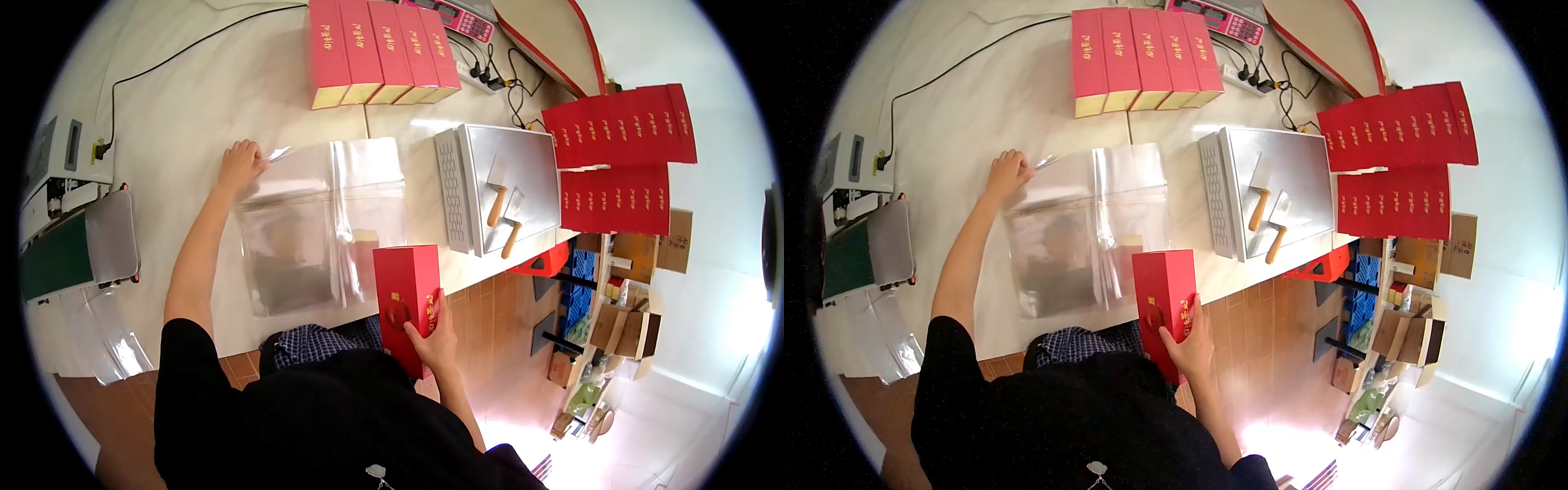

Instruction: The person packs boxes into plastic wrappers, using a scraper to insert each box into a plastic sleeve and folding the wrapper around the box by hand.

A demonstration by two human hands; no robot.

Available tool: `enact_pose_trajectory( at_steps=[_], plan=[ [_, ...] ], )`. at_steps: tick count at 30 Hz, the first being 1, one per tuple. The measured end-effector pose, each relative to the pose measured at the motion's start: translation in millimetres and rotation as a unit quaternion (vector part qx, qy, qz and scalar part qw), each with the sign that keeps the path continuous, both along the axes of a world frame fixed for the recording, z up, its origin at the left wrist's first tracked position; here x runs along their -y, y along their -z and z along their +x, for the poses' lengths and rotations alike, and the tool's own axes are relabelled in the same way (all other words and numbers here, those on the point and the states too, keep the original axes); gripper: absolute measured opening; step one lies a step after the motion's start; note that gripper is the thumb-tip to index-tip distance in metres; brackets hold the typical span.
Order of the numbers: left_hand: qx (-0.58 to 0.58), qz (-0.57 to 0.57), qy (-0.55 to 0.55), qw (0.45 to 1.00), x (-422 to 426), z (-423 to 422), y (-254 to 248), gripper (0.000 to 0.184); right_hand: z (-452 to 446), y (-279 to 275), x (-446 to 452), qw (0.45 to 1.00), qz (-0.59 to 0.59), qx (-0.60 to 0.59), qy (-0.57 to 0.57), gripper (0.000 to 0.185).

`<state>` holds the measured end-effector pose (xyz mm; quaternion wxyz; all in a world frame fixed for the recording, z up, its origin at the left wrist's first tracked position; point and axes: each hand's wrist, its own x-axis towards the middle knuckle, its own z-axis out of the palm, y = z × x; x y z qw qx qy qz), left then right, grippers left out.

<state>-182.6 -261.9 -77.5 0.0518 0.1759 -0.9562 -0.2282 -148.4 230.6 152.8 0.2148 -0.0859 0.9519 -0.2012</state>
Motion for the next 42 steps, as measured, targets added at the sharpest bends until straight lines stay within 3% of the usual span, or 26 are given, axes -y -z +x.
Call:
enact_pose_trajectory(
  at_steps=[7, 10, 12, 16, 18, 24, 30, 37, 39, 42],
  plan=[
    [-0.06, 0.053, -0.112, 0.99, -25, 11, 8, 0.019, -15, 7, 22, 0.997, -0.026, -0.064, -0.039, 0.095],
    [-0.026, 0.034, -0.153, 0.987, -38, 16, 4, 0.028, -24, 7, 44, 0.997, -0.008, -0.071, -0.031, 0.092],
    [-0.107, -0.058, -0.227, 0.966, -49, 25, -2, 0.045, -31, 15, 64, 0.994, -0.047, -0.085, -0.038, 0.09],
    [-0.133, -0.065, -0.215, 0.965, -66, 65, -7, 0.062, -33, 37, 126, 0.989, -0.065, -0.11, -0.075, 0.084],
    [-0.11, -0.04, -0.12, 0.986, -83, 88, 1, 0.067, -30, 54, 153, 0.986, -0.071, -0.122, -0.089, 0.082],
    [0.001, -0.012, -0.118, 0.993, -109, 117, 12, 0.08, -25, 77, 202, 0.977, -0.015, -0.158, -0.14, 0.08],
    [0.008, 0.009, -0.153, 0.988, -112, 113, 13, 0.084, -22, 91, 212, 0.976, 0.037, -0.147, -0.156, 0.081],
    [0.019, -0.048, -0.149, 0.987, -123, 110, 20, 0.07, -23, 103, 207, 0.964, 0.007, -0.196, -0.18, 0.079],
    [-0.001, -0.075, -0.104, 0.992, -126, 108, 20, 0.057, -20, 102, 208, 0.925, 0.013, -0.283, -0.253, 0.074],
    [-0.032, -0.079, -0.084, 0.993, -127, 108, 15, 0.053, 2, 98, 207, 0.898, -0.076, -0.247, -0.356, 0.072]
  ],
)
